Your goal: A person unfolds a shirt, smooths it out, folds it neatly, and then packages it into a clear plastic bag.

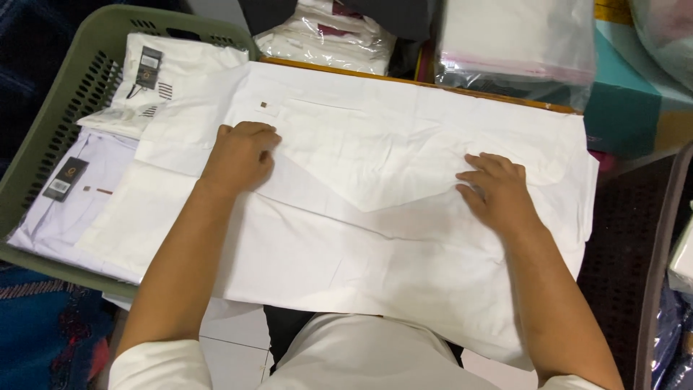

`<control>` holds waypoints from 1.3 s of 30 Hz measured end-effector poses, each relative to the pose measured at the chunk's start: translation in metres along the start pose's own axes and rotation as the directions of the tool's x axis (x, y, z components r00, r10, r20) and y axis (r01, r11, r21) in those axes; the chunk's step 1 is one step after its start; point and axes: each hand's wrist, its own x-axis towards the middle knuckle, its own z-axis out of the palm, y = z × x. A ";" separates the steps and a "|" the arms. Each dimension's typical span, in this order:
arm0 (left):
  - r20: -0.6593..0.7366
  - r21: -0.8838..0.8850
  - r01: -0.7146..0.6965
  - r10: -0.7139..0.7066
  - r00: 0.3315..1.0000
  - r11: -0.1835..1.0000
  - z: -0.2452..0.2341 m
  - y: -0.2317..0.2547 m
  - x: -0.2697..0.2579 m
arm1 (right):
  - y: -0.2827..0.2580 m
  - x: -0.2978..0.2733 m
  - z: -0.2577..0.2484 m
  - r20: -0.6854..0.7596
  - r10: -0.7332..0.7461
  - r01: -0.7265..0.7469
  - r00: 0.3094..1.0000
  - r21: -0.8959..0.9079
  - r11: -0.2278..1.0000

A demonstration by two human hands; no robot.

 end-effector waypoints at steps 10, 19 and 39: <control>-0.256 -0.039 -0.078 0.065 0.965 0.996 0.008 -0.022 0.016 | 0.015 0.015 0.007 -0.032 0.135 -0.131 0.990 0.118 0.984; -0.477 -0.013 -0.102 0.084 0.875 0.995 -0.012 -0.007 0.049 | 0.034 0.044 0.007 -0.322 0.063 -0.019 0.945 0.139 0.990; -0.457 0.171 -0.167 0.228 0.860 0.971 0.027 -0.124 0.015 | 0.033 -0.010 -0.019 -0.245 0.509 -0.391 0.825 0.403 0.827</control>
